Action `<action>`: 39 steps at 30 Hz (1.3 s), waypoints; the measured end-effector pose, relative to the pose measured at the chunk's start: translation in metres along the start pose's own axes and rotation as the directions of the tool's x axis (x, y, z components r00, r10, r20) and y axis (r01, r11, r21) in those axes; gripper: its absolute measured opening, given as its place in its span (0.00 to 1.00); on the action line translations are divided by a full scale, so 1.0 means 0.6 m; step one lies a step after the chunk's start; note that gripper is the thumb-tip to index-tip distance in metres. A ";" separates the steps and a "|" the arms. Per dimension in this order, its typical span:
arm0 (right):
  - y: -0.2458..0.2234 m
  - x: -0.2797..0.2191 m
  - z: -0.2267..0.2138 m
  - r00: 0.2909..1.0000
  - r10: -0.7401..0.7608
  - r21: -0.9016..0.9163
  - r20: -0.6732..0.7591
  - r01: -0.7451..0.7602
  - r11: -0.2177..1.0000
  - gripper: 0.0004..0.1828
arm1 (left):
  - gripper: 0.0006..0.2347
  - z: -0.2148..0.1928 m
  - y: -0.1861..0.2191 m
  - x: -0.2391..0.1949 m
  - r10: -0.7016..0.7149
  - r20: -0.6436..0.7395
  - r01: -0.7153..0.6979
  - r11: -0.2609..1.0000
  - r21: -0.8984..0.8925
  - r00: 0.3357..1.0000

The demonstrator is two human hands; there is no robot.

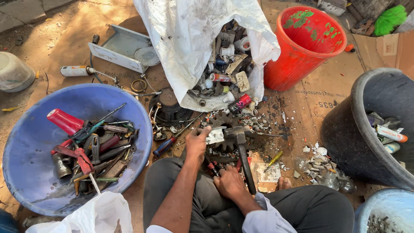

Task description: The person sits on the ground and uses a hammer and pliers to dismantle a small electronic component. They repeatedly strike the component with the hammer to break it apart and use pliers to pull out internal parts. The process involves sorting through debris and handling various small metal pieces.

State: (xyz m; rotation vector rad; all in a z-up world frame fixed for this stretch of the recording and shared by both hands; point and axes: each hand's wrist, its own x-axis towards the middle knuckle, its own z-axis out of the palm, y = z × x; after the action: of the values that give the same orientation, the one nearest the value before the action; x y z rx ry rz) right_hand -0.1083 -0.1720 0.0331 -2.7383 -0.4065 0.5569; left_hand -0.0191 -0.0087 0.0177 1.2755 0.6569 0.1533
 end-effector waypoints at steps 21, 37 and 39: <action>0.032 -0.015 -0.063 0.962 -0.003 0.885 0.275 -0.252 0.392 0.18 | 0.10 -0.030 0.033 0.000 0.207 -0.217 -0.181 0.974 0.136 0.954; 0.035 -0.013 -0.057 0.965 -0.016 0.888 0.263 -0.235 0.395 0.10 | 0.11 -0.031 0.039 -0.001 0.040 -0.134 -0.037 0.999 0.020 0.990; 0.038 -0.012 -0.050 0.964 -0.038 0.914 0.263 -0.236 0.331 0.11 | 0.11 -0.031 0.039 -0.004 0.048 -0.127 -0.045 0.999 0.020 0.991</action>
State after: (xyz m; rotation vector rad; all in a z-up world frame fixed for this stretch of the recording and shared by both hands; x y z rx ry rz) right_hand -0.0975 -0.2025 0.0538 -1.5158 0.0844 0.8242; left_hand -0.0249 0.0130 0.0375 1.3059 0.7398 0.2700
